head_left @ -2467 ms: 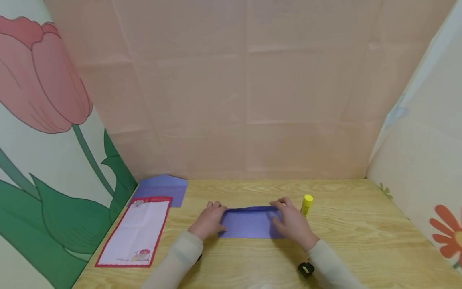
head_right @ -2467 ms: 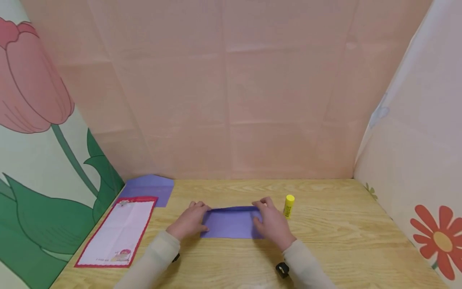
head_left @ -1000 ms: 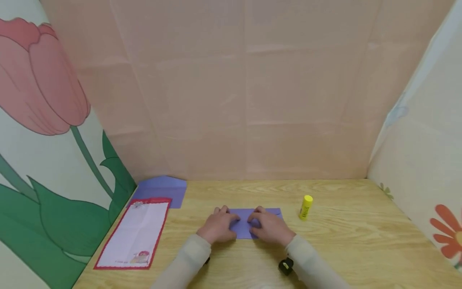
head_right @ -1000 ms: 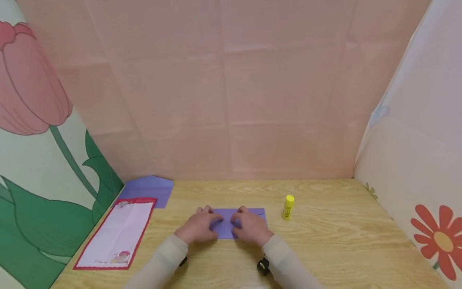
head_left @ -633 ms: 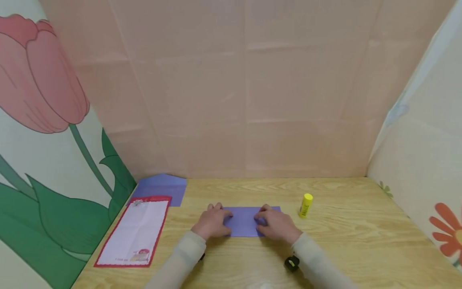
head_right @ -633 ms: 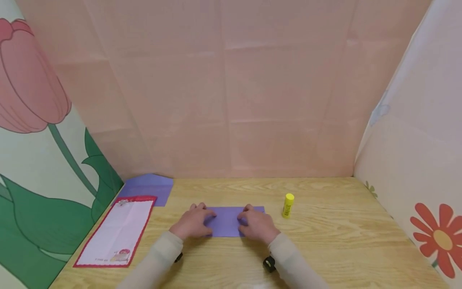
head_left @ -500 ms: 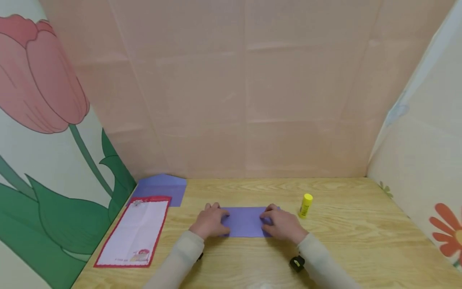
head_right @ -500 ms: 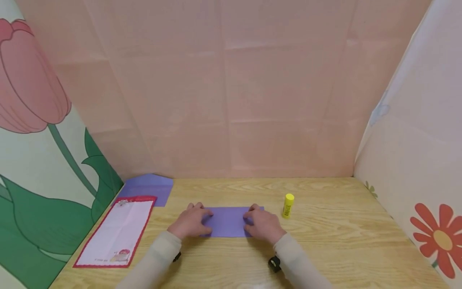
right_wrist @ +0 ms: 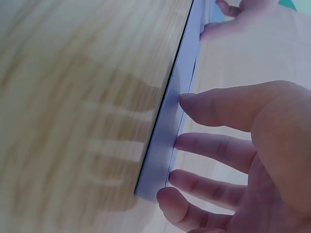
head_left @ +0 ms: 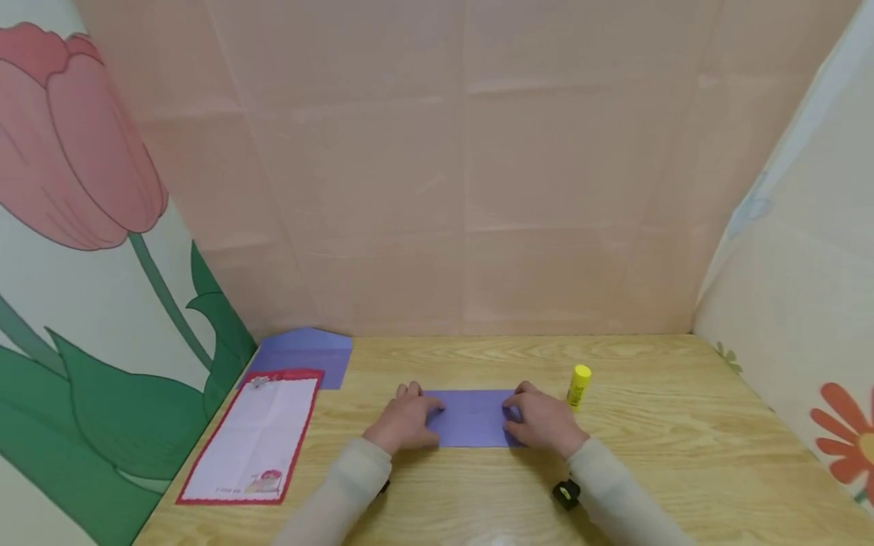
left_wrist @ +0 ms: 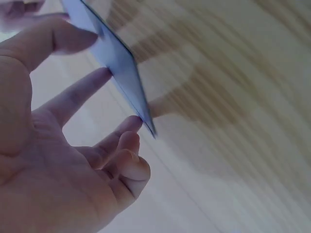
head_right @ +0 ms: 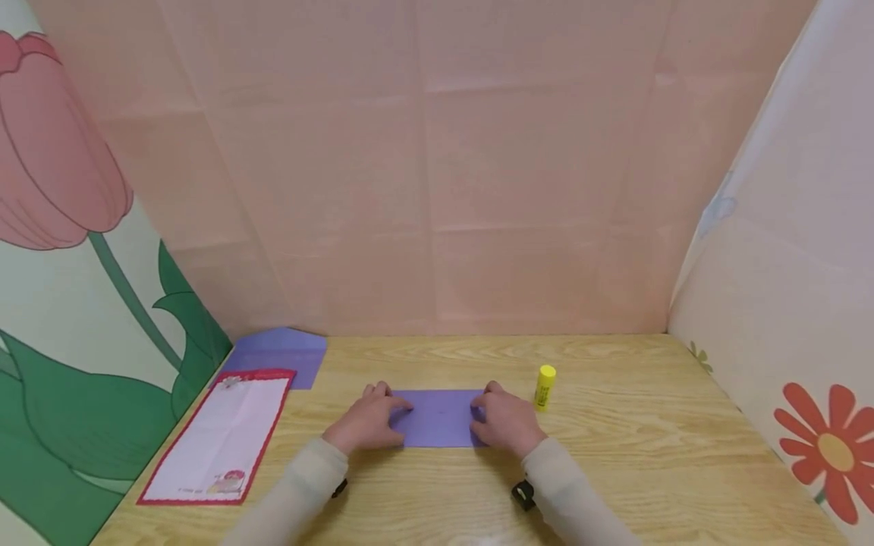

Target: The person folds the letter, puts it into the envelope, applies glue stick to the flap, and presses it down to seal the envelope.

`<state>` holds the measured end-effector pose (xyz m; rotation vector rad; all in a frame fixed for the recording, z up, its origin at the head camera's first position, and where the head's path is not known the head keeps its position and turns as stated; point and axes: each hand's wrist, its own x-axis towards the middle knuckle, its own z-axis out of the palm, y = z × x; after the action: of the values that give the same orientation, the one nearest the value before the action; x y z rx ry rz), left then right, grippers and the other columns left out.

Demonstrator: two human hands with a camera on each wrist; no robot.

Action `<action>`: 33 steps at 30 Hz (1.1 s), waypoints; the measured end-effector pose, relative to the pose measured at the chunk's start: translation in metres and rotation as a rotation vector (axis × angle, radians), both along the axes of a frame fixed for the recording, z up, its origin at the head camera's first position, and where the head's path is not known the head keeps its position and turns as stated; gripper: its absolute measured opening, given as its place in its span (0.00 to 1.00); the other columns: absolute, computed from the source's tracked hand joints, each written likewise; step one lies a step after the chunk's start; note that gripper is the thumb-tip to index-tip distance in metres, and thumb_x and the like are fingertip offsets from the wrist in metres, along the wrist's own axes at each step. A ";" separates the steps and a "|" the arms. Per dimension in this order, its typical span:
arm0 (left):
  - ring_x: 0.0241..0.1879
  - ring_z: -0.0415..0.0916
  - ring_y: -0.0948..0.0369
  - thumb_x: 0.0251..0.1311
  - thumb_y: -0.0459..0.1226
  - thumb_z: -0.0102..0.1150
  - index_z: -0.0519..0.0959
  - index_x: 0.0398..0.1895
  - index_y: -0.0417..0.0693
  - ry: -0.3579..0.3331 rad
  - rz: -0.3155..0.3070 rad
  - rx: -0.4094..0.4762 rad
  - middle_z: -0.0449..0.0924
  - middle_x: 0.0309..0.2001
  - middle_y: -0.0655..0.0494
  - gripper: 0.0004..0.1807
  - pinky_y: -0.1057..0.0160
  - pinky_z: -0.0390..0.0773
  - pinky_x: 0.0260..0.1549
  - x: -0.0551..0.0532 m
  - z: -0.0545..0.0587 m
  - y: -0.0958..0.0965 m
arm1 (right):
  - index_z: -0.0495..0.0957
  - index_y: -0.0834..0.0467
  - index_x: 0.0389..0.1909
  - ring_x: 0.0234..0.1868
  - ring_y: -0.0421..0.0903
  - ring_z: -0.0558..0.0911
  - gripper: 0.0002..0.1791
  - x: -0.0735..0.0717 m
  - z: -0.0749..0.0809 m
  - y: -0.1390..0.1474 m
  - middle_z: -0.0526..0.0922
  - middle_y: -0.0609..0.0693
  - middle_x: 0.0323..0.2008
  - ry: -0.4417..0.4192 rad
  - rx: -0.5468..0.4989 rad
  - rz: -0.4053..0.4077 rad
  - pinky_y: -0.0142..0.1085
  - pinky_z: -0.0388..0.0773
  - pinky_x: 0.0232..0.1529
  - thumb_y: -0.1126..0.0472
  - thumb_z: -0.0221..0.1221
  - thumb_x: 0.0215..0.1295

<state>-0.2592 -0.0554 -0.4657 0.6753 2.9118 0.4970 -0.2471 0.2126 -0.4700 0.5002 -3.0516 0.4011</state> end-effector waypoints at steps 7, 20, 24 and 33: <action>0.41 0.57 0.58 0.49 0.38 0.71 0.81 0.59 0.57 0.020 -0.043 -0.073 0.68 0.44 0.54 0.29 0.63 0.65 0.37 0.003 0.003 0.022 | 0.87 0.51 0.49 0.33 0.43 0.77 0.17 0.001 -0.002 -0.013 0.78 0.54 0.49 -0.008 -0.008 0.011 0.38 0.73 0.22 0.54 0.70 0.59; 0.42 0.60 0.58 0.51 0.45 0.68 0.80 0.62 0.65 0.059 -0.053 -0.130 0.69 0.46 0.53 0.30 0.59 0.67 0.38 0.006 0.001 0.027 | 0.86 0.52 0.51 0.32 0.43 0.76 0.16 0.003 -0.002 -0.044 0.77 0.54 0.50 -0.007 -0.086 0.123 0.38 0.73 0.24 0.59 0.66 0.61; 0.42 0.60 0.57 0.50 0.47 0.68 0.81 0.60 0.64 0.068 -0.001 -0.126 0.71 0.47 0.54 0.29 0.56 0.66 0.38 0.006 0.002 0.022 | 0.87 0.51 0.50 0.32 0.43 0.77 0.15 0.000 -0.002 -0.037 0.77 0.54 0.52 -0.052 -0.101 0.056 0.39 0.73 0.23 0.59 0.66 0.62; 0.42 0.63 0.55 0.47 0.52 0.71 0.84 0.56 0.55 0.063 0.077 -0.080 0.75 0.50 0.52 0.30 0.52 0.68 0.40 0.005 0.004 0.009 | 0.86 0.53 0.51 0.38 0.45 0.80 0.15 0.002 -0.003 -0.016 0.78 0.54 0.53 -0.059 -0.102 0.009 0.37 0.74 0.25 0.61 0.64 0.63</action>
<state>-0.2542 -0.0462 -0.4617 0.5802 3.0075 0.3705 -0.2448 0.1963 -0.4729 0.5068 -3.0660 0.5785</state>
